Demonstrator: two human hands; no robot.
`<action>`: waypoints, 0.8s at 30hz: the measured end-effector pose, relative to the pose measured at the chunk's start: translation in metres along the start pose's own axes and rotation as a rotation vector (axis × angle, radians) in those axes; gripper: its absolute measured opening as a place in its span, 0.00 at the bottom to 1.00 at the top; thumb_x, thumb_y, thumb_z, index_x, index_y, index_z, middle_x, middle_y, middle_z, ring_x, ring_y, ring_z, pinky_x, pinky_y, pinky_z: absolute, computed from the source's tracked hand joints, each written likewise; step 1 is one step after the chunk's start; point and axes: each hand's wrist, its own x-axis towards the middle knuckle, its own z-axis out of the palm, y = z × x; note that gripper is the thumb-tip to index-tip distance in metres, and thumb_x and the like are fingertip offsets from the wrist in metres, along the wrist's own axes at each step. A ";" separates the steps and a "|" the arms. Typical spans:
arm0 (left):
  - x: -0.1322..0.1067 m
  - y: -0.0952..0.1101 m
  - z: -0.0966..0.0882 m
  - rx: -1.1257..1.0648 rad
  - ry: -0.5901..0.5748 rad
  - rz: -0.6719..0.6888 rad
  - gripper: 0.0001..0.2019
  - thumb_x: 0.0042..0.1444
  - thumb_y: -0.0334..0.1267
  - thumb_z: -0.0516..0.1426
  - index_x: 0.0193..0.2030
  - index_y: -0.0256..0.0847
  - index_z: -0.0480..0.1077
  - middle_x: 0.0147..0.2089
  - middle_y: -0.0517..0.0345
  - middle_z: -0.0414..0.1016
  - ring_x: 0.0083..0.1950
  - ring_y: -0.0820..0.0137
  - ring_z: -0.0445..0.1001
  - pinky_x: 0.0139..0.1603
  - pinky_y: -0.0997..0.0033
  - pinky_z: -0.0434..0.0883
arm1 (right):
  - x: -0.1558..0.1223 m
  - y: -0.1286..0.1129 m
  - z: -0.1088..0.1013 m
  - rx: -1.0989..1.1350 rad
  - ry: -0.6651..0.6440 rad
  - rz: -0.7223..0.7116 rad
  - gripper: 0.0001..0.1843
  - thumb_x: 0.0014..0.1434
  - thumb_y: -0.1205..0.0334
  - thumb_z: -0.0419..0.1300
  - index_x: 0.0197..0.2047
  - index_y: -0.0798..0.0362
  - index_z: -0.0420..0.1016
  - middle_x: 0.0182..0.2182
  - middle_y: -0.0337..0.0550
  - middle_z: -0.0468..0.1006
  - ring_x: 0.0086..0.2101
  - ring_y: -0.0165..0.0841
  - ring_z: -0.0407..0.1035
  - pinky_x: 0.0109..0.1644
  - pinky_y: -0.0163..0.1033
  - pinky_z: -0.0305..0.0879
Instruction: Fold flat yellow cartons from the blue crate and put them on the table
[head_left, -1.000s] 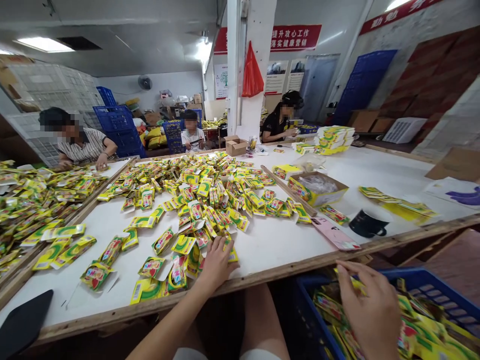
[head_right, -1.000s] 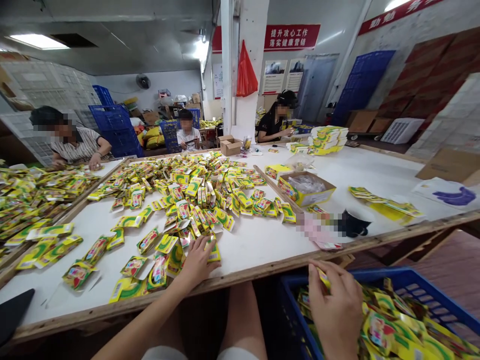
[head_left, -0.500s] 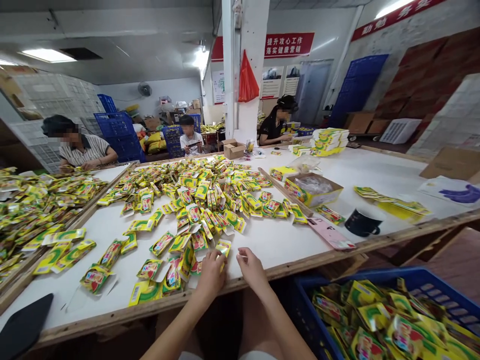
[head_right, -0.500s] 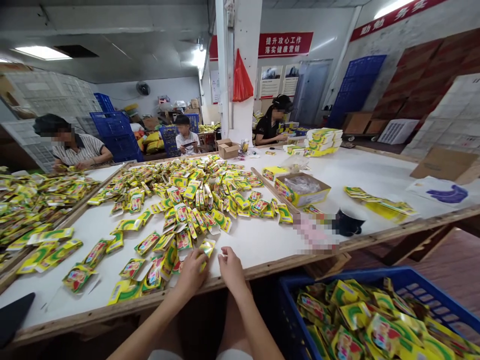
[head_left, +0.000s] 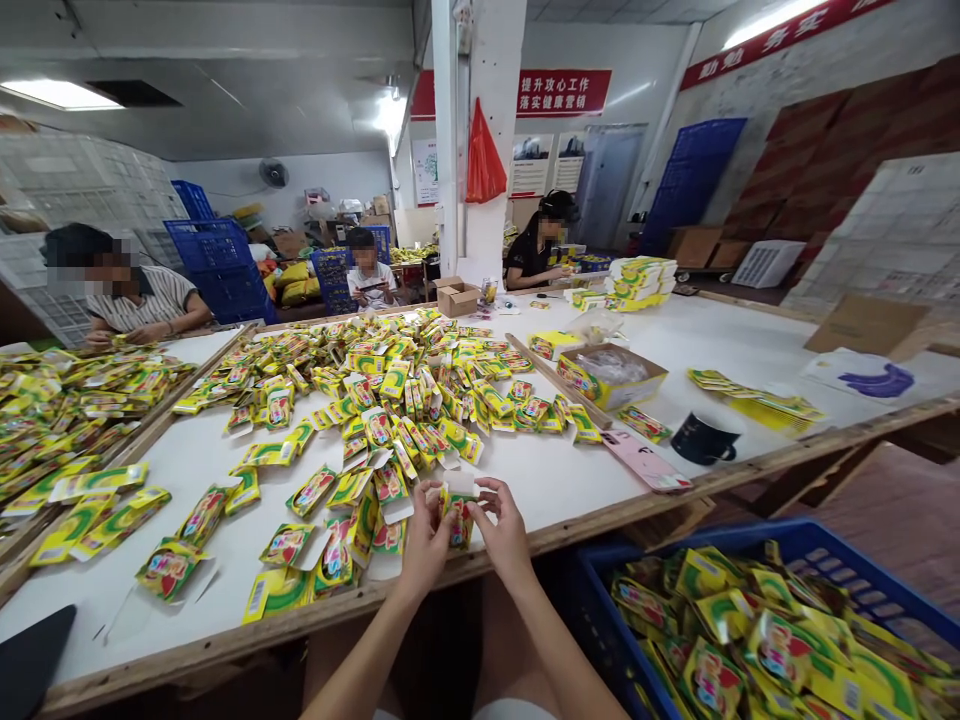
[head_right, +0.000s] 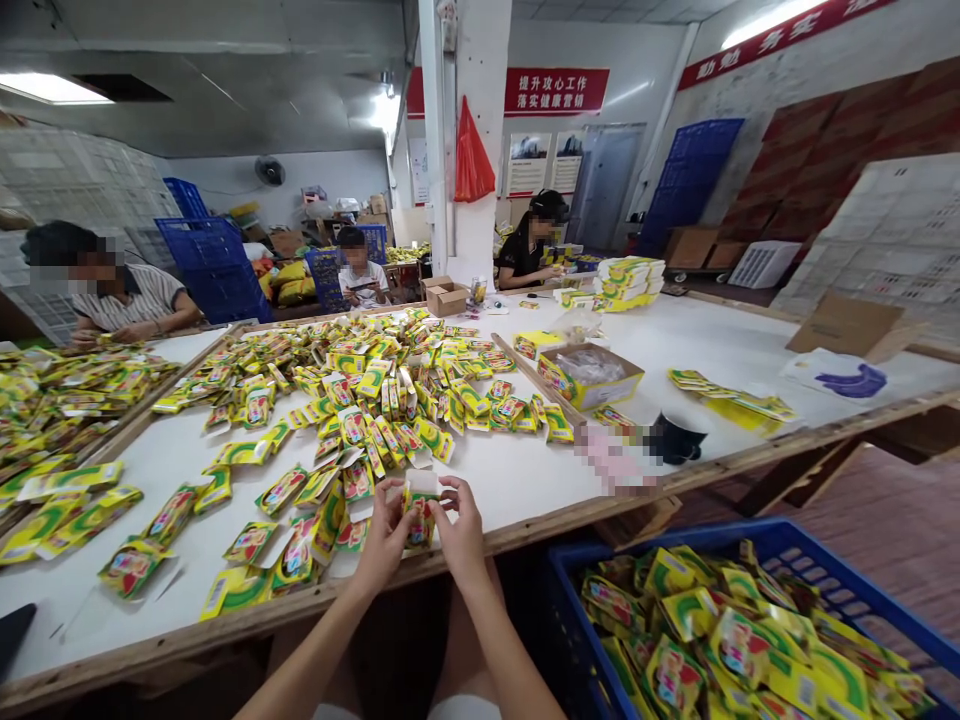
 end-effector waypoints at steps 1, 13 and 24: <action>0.001 -0.001 -0.001 0.000 -0.008 -0.002 0.18 0.59 0.42 0.54 0.52 0.46 0.53 0.43 0.55 0.73 0.40 0.69 0.74 0.42 0.68 0.71 | 0.000 -0.001 -0.001 0.008 -0.024 -0.008 0.15 0.54 0.59 0.59 0.46 0.52 0.67 0.42 0.48 0.75 0.39 0.37 0.72 0.44 0.43 0.70; 0.009 -0.005 -0.026 0.234 -0.014 0.058 0.11 0.57 0.33 0.52 0.47 0.42 0.67 0.49 0.50 0.73 0.51 0.63 0.72 0.54 0.61 0.67 | 0.022 -0.008 0.008 -0.051 -0.214 -0.040 0.10 0.58 0.55 0.56 0.38 0.51 0.74 0.34 0.44 0.78 0.36 0.37 0.73 0.43 0.42 0.70; 0.005 0.006 -0.021 0.224 0.106 0.062 0.09 0.56 0.41 0.56 0.40 0.39 0.73 0.40 0.51 0.77 0.42 0.62 0.75 0.46 0.63 0.71 | 0.014 -0.023 0.003 -0.091 -0.280 -0.164 0.10 0.60 0.56 0.56 0.36 0.51 0.76 0.37 0.45 0.78 0.39 0.36 0.72 0.43 0.39 0.69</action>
